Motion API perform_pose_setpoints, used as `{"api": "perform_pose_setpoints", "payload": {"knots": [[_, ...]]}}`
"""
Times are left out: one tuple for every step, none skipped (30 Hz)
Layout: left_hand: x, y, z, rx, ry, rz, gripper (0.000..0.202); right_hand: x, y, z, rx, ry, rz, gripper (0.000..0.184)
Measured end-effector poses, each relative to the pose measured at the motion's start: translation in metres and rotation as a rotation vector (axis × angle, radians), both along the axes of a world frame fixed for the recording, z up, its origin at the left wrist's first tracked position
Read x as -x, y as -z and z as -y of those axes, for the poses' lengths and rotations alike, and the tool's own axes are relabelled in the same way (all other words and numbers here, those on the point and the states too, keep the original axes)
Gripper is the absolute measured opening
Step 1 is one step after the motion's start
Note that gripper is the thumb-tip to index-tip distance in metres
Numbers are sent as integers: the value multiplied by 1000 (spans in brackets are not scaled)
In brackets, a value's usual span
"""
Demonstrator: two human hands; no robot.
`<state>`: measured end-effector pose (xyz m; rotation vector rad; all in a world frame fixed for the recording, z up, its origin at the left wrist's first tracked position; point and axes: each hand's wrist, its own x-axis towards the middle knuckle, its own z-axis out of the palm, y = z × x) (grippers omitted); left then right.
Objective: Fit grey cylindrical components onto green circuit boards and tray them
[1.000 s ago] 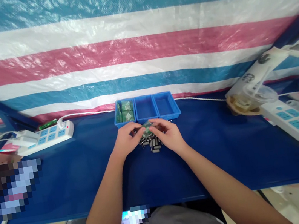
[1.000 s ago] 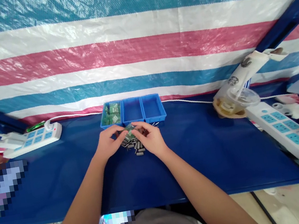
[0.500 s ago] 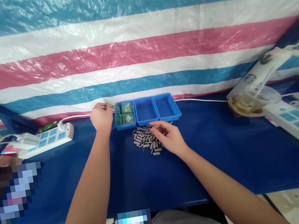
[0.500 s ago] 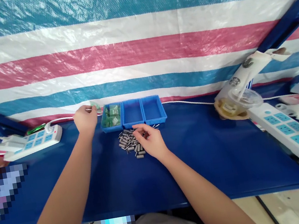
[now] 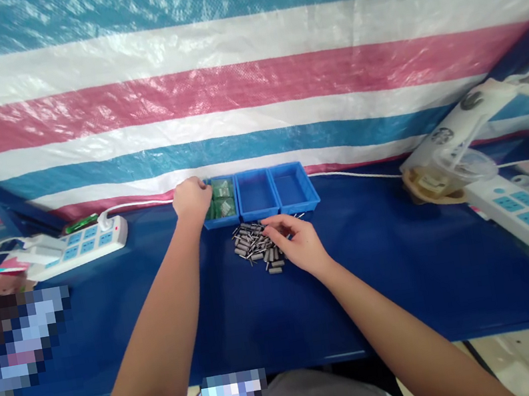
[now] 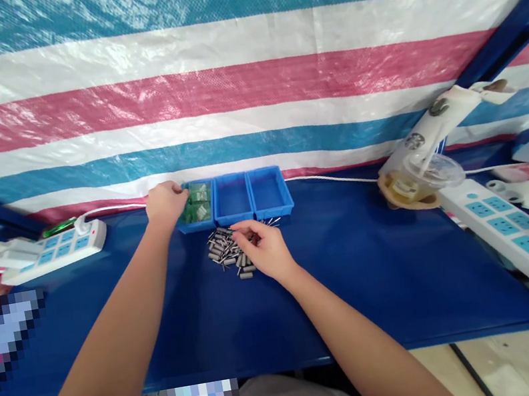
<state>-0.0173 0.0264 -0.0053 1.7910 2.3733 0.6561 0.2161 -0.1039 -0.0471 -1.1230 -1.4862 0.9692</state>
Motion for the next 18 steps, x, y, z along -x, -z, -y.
{"api": "perform_pose_setpoints", "payload": {"knots": [[0,-2,-1,14,2,13,18,0,0,0,2,2,3,23],[0,-3,-1,21,0,24,21,-1,0,0,3,4,5,23],[0,-4,-1,20,-2,29,25,-1,-1,0,4,5,5,23],[1,-5,-1,16,-5,28,27,-1,-1,0,4,5,5,23],[1,-6,0,10,-5,18,27,0,0,0,3,3,5,23],[1,-6,0,10,-2,2,25,0,0,1,2,0,3,23],[1,-6,0,16,2,-14,21,0,0,1,1,-3,3,23],[1,-5,0,27,7,-26,18,0,0,1,1,-2,4,22],[1,-5,-1,39,11,-34,16,0,0,0,-1,3,9,22],[1,-5,0,50,13,-35,16,-1,1,-1,-3,13,18,23],[1,-5,0,53,15,-32,17,-3,1,-2,-6,31,30,23],[1,-5,2,48,13,-27,19,-6,1,-4,-7,62,46,23],[1,-6,4,29,7,-23,23,-10,1,-7,-7,103,63,24],[0,-7,8,-2,-1,-22,27,-15,1,-9,-4,157,77,24],[0,-7,12,-43,-11,-24,31,-20,1,-12,-1,216,89,25],[-1,-8,16,-92,-14,-33,32,-26,0,-16,3,266,97,25],[-2,-7,20,-133,-4,-39,32,-32,0,-19,8,302,94,25],[-2,-7,23,-158,12,-41,30,-37,0,-22,14,321,88,26]]}}
